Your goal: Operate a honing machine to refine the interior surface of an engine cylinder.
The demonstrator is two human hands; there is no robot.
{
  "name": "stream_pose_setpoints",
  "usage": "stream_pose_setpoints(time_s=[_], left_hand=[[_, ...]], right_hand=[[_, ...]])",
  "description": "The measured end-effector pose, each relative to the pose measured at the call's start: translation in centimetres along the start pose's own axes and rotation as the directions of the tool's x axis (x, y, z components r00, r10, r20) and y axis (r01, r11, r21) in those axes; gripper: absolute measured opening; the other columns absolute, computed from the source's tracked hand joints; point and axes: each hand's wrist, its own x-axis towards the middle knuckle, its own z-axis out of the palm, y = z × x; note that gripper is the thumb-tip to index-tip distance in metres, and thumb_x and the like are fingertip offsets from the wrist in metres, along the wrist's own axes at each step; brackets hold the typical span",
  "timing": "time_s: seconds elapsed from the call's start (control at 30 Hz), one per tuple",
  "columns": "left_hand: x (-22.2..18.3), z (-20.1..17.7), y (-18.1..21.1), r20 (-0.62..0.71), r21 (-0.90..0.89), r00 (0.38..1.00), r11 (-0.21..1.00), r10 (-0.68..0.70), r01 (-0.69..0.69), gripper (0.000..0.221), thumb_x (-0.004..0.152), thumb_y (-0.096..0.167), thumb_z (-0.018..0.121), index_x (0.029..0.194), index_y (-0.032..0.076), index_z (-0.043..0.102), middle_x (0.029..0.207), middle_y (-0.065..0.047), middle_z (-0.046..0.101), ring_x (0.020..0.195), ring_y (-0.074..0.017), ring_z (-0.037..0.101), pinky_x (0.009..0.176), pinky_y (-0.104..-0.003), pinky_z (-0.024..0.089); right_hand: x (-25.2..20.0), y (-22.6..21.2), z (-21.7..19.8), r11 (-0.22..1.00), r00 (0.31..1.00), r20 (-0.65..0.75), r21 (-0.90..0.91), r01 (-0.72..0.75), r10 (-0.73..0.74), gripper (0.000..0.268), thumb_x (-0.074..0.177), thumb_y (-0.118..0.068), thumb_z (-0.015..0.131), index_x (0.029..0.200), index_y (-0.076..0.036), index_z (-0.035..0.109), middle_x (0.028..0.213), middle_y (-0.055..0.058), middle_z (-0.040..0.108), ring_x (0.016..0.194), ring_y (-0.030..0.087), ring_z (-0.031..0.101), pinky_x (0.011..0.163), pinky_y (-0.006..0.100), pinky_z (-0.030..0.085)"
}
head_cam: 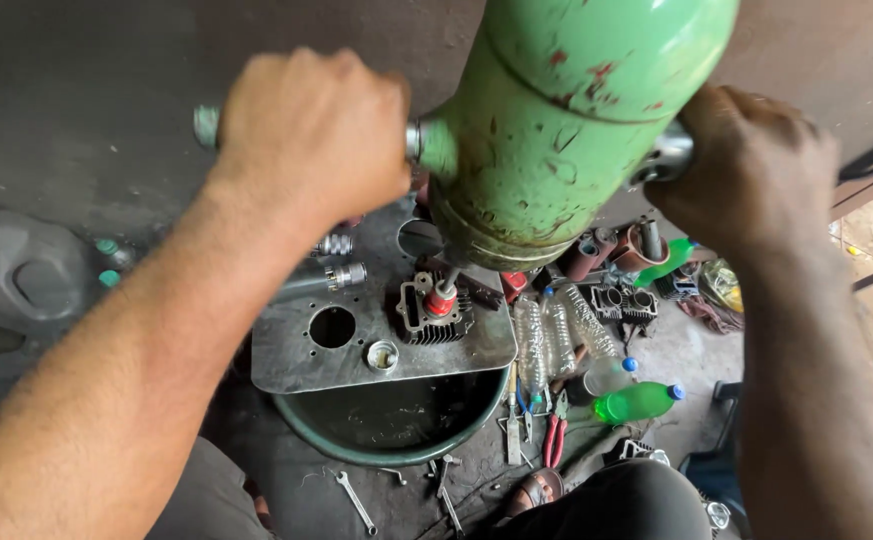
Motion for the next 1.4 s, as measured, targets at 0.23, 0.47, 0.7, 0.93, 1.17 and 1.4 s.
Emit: stream_pose_setpoints(time_s=[0.23,0.47,0.7,0.93,1.17,1.4], left_hand=[[1.3,2.2,-2.0,-0.208,0.217,0.972,0.974,0.105,-0.059,0.027,0.079,0.039,0.081,0.1,0.021,0.078,0.061,-0.004,0.068,0.056,-0.0179,0.066,0.044,-0.034,0.054],[1.1,5.5,-3.0,-0.611,0.259,0.756,0.962,0.236,-0.091,0.014,0.068,0.026,0.084,0.076,0.024,0.073,0.057,0.01,0.06,0.049,-0.0077,0.059,0.044,-0.026,0.045],[-0.3,8.7,-2.4,-0.558,0.17,0.812,0.981,0.173,-0.092,0.02,0.079,0.016,0.081,0.067,0.023,0.066,0.055,0.008,0.052,0.047,-0.0054,0.05,0.043,-0.025,0.041],[-3.6,6.7,2.5,-0.508,0.201,0.856,0.979,0.095,0.011,0.031,0.093,0.022,0.073,0.063,0.018,0.067,0.044,0.003,0.052,0.036,-0.0083,0.052,0.03,-0.028,0.04],[-3.8,2.7,3.9,-0.114,-0.054,0.99,0.995,-0.088,0.082,0.009,0.086,0.013,0.064,0.083,0.011,0.073,0.064,-0.014,0.071,0.055,-0.0257,0.073,0.042,-0.04,0.057],[-1.3,-2.3,1.3,0.132,-0.058,0.988,0.995,-0.077,0.085,0.016,0.084,0.022,0.071,0.095,0.011,0.077,0.08,-0.017,0.075,0.072,-0.0312,0.076,0.061,-0.046,0.062]], right_hand=[[-2.5,-0.8,-0.9,0.998,0.984,-0.178,-0.047,-0.034,0.025,0.025,0.087,-0.019,0.08,0.106,-0.009,0.067,0.102,0.006,0.073,0.093,0.023,0.074,0.086,0.036,0.059],[-2.9,-1.8,0.9,0.987,0.98,-0.2,-0.152,-0.053,0.022,0.017,0.09,-0.02,0.08,0.095,-0.013,0.066,0.092,0.001,0.072,0.081,0.014,0.071,0.079,0.031,0.056],[-3.6,-2.7,3.7,0.989,0.985,-0.14,-0.086,-0.116,0.103,0.017,0.097,-0.021,0.089,0.097,-0.013,0.074,0.087,0.005,0.075,0.083,0.017,0.073,0.079,0.033,0.059],[-2.1,-1.0,8.5,0.999,0.986,-0.169,0.042,0.011,-0.003,0.02,0.079,-0.009,0.077,0.098,-0.008,0.074,0.096,0.009,0.075,0.094,0.022,0.075,0.087,0.038,0.061],[0.5,0.4,6.8,0.972,0.991,-0.051,0.191,0.133,-0.126,0.018,0.085,-0.018,0.081,0.097,-0.011,0.069,0.088,0.007,0.07,0.087,0.025,0.072,0.094,0.045,0.06],[0.8,1.0,1.5,0.997,0.998,0.059,0.07,0.015,-0.019,0.022,0.088,-0.023,0.082,0.104,-0.011,0.071,0.095,0.006,0.073,0.087,0.024,0.072,0.089,0.045,0.059]])
